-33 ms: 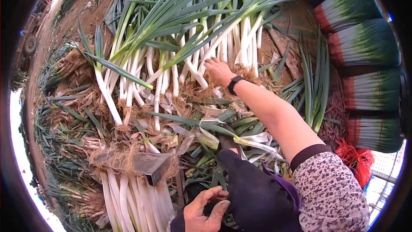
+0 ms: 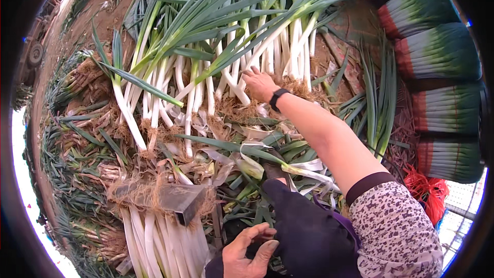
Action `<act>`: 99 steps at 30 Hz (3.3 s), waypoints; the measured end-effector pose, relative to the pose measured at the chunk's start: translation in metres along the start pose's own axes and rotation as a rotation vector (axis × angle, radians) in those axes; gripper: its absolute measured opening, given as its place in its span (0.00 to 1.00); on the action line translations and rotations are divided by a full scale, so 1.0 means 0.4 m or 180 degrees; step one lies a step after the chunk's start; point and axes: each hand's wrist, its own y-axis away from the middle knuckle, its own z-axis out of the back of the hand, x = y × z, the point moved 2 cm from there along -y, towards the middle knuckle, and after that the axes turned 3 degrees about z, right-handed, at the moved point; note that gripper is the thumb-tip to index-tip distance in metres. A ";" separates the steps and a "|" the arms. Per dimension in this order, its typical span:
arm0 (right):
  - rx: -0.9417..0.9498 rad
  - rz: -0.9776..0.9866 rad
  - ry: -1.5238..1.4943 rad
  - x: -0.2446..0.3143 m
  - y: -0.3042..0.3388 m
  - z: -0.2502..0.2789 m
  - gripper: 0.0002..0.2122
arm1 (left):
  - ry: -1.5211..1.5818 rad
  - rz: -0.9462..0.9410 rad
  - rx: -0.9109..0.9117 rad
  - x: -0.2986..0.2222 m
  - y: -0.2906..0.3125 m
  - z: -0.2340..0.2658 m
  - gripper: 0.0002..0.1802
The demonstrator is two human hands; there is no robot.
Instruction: Sorting and grouping large green onions (leeks) into uniform bundles using a metal guide.
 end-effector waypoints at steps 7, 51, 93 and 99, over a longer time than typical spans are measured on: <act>0.1093 0.0081 0.0819 0.011 -0.085 -0.023 0.18 | -0.0200 0.0136 0.0312 -0.037 -0.096 0.018 0.18; -0.0342 -0.1956 -0.1742 -0.226 0.487 0.076 0.13 | -0.1709 -0.1211 0.0078 -0.045 0.086 0.037 0.25; 0.0717 -0.3448 -0.2437 0.077 1.473 0.026 0.22 | -0.1338 -0.0626 0.0642 0.155 0.184 -0.412 0.18; 0.0823 -0.3826 -0.3162 0.060 1.473 -0.036 0.21 | -0.1250 -0.0525 0.0576 0.133 0.156 -0.415 0.21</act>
